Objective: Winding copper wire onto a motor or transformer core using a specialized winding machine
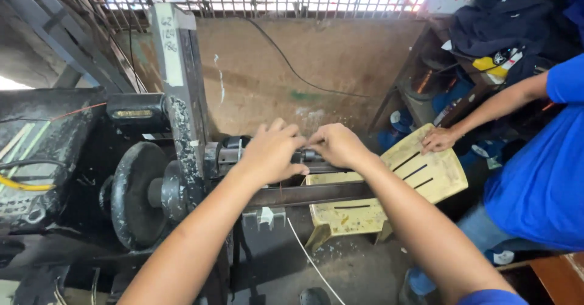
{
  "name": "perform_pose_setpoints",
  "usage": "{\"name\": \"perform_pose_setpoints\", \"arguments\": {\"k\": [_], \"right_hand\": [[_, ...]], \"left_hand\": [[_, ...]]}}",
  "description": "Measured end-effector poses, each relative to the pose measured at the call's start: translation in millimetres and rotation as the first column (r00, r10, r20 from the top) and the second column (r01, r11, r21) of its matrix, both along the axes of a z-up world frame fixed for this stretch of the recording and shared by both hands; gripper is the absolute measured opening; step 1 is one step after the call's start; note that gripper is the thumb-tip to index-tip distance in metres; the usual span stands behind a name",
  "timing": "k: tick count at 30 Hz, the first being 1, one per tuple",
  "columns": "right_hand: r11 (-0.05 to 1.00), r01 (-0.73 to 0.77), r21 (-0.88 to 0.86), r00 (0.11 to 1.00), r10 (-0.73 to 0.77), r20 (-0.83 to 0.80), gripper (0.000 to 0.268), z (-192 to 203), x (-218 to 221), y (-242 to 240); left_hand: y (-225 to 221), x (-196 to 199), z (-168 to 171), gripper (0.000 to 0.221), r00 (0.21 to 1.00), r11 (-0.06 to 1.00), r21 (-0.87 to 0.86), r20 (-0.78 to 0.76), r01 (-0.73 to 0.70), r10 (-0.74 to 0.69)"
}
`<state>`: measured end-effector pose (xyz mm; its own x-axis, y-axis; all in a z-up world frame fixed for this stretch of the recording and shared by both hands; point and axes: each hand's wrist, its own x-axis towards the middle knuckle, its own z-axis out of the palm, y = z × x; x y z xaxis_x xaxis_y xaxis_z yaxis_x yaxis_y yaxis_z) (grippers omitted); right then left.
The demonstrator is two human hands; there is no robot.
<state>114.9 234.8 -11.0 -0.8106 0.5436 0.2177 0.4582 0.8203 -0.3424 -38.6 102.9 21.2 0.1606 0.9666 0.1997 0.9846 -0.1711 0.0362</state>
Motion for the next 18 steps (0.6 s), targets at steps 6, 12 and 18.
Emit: {"name": "perform_pose_setpoints", "arguments": {"k": [6, 12, 18], "right_hand": [[0.973, -0.199, 0.113, 0.970, 0.179, 0.166, 0.009, 34, 27, -39], [0.983, -0.159, -0.094, 0.962, 0.133, -0.240, 0.010, 20, -4, -14], [0.957, 0.079, -0.278, 0.969, -0.139, -0.205, 0.004, -9, -9, 2]], "left_hand": [[4, -1, 1, 0.045, 0.998, 0.993, -0.111, 0.055, -0.036, 0.042], [-3, -4, 2, 0.060, 0.998, 0.998, -0.062, 0.067, -0.014, 0.018], [-2, -3, 0, 0.072, 1.000, 0.999, -0.050, 0.019, -0.002, 0.003]]}}
